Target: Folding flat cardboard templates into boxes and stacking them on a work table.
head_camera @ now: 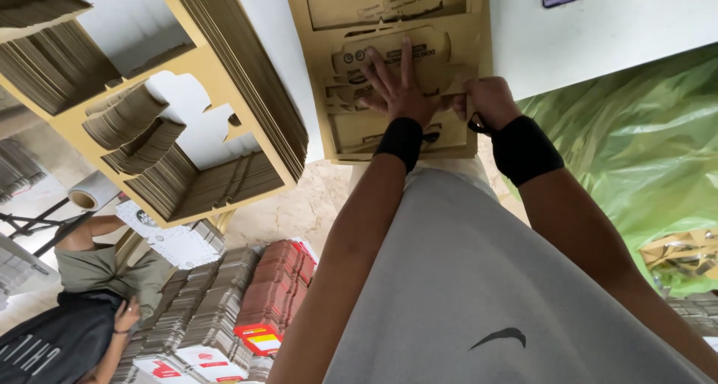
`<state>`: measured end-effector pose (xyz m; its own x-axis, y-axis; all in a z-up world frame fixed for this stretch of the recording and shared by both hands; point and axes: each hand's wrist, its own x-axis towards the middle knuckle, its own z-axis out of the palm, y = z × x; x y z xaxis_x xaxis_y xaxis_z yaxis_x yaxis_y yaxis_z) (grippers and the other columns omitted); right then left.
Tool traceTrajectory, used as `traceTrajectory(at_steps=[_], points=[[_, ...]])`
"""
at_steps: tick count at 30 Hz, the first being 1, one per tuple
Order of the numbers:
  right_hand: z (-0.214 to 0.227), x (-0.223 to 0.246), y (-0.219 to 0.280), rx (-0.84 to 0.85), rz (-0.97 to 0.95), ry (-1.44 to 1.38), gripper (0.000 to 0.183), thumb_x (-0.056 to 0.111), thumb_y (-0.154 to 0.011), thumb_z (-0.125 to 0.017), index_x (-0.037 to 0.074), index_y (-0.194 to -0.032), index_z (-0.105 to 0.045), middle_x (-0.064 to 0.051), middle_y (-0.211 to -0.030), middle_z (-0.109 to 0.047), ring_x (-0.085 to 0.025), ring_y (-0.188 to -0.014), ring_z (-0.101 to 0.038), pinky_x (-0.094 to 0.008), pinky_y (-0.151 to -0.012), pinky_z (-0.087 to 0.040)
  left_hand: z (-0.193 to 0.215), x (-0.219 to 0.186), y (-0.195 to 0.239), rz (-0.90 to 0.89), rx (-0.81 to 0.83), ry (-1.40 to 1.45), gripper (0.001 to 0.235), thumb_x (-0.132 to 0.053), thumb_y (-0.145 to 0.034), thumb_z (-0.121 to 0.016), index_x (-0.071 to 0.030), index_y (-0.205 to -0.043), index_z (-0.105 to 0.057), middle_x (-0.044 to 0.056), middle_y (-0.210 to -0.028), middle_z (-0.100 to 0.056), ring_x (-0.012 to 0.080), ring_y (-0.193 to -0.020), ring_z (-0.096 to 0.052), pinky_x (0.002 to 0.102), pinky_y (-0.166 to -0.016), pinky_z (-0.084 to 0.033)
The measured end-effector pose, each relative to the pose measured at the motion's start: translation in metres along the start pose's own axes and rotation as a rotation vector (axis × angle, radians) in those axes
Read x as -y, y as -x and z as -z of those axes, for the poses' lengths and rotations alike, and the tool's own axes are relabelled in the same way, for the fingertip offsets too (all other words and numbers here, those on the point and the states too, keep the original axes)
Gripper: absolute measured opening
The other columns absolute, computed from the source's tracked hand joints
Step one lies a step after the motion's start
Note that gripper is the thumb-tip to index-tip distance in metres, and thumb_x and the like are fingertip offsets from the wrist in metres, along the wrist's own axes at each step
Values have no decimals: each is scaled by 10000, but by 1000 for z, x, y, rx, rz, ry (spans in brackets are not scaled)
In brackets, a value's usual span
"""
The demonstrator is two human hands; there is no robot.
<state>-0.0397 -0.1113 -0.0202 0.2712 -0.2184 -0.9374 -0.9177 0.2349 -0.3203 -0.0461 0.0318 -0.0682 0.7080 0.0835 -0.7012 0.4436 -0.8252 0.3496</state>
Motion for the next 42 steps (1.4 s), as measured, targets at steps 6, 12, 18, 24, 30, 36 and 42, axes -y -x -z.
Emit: traceTrajectory(at_steps=[6, 12, 18, 24, 30, 36, 42], points=[[-3, -24, -28, -74, -71, -48, 245, 120, -956, -558, -40, -775, -518, -177, -631, -560, -239, -435, -481, -357, -418, -355, 13, -13, -1, 81, 99, -49, 1542, -567, -675, -1071, -456, -1598, 158, 143, -1637, 443, 436, -1520, 391, 837, -1110, 110], [15, -55, -63, 131, 160, 233, 292, 19, -966, -497, 20, -683, -566, -119, -546, -581, -186, -425, -505, -309, -420, -408, 29, -25, 3, 116, 140, 5, 1574, -526, -636, -1083, -461, -1593, 166, 157, -1627, 461, 421, -1505, 426, 818, -1111, 163], [16, -37, -46, 61, -86, -141, 255, 170, -951, -512, 174, -736, -376, -11, -575, -349, -126, -469, -292, -285, -425, -226, 24, -16, -3, 50, 168, 3, 1617, -736, -589, -1067, -496, -1565, 198, 170, -1623, 470, 465, -1498, 425, 841, -1078, 167], [34, -95, -118, 181, -246, -166, 434, 397, -996, -536, 208, -618, -437, 51, -528, -441, -87, -441, -325, -245, -423, -236, -10, -2, -14, 64, -177, 262, 1199, -334, -752, -768, -427, -1631, 41, 32, -1749, 228, 342, -1605, 266, 808, -1122, 163], [20, -31, -36, 131, -124, -39, 299, 256, -977, -463, 179, -719, -331, -18, -582, -408, -135, -486, -335, -284, -444, -264, 26, -51, -3, 353, -39, 135, 1525, -684, -658, -921, -317, -1600, 221, 81, -1712, 301, 305, -1580, 285, 748, -1153, 163], [25, -64, -85, 130, -318, -169, 481, 611, -966, -534, 240, -722, -349, 61, -492, -331, -82, -409, -282, -256, -389, -195, 32, -63, -6, 405, -36, 146, 1544, -590, -683, -966, -266, -1609, 226, 33, -1691, 349, 304, -1583, 291, 776, -1144, 152], [36, -10, -45, 358, -267, -229, 412, 435, -1090, -464, 236, -790, -263, 78, -553, -209, -67, -463, -158, -254, -444, -132, 28, -63, -14, 427, -54, 96, 1538, -612, -643, -966, -284, -1626, 171, 23, -1718, 278, 285, -1597, 249, 780, -1146, 113]])
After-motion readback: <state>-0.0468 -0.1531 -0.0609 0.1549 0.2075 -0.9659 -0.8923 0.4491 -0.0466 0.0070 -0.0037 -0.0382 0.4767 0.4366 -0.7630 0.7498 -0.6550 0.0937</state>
